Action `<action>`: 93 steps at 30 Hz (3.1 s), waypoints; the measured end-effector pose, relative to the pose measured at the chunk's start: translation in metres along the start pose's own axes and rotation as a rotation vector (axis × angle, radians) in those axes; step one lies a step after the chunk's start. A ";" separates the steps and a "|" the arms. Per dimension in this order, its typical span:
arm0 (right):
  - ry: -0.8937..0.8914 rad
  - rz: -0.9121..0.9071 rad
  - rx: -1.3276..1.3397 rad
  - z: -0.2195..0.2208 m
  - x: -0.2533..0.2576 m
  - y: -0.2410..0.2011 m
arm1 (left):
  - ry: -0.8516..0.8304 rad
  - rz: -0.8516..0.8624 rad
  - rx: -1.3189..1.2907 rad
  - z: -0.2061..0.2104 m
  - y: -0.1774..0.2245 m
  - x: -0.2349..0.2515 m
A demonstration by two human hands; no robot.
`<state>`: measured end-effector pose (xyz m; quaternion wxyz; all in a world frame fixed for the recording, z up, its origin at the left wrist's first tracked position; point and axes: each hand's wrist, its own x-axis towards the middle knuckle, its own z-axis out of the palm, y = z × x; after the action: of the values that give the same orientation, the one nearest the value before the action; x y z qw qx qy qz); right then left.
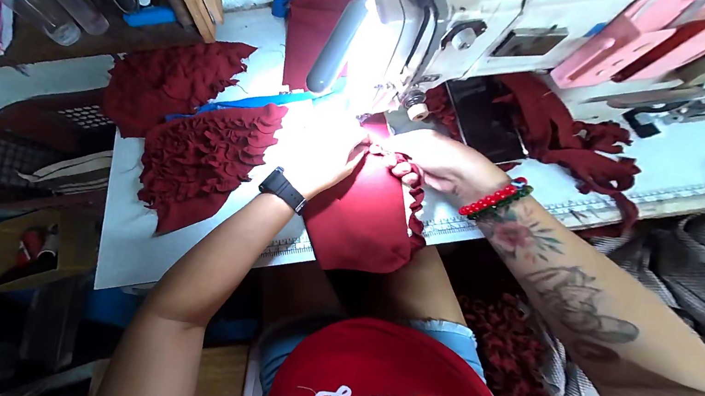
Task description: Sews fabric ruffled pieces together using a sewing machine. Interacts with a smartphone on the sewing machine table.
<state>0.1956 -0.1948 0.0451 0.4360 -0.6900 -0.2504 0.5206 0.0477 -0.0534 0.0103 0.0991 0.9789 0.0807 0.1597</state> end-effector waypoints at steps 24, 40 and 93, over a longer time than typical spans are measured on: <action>0.423 -0.628 -0.927 0.020 0.010 0.029 | 0.057 -0.001 -0.106 0.001 -0.008 -0.004; 0.032 -0.347 -0.577 -0.010 -0.120 0.009 | -0.013 0.129 -0.006 0.005 -0.001 -0.004; 0.507 -0.424 -0.160 0.076 -0.046 0.035 | -0.151 -0.177 -0.221 0.002 0.020 -0.036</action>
<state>0.1049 -0.2233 0.0320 0.5276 -0.7620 -0.3120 0.2090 0.0171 -0.0803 0.0025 0.2257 0.9603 0.1408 0.0843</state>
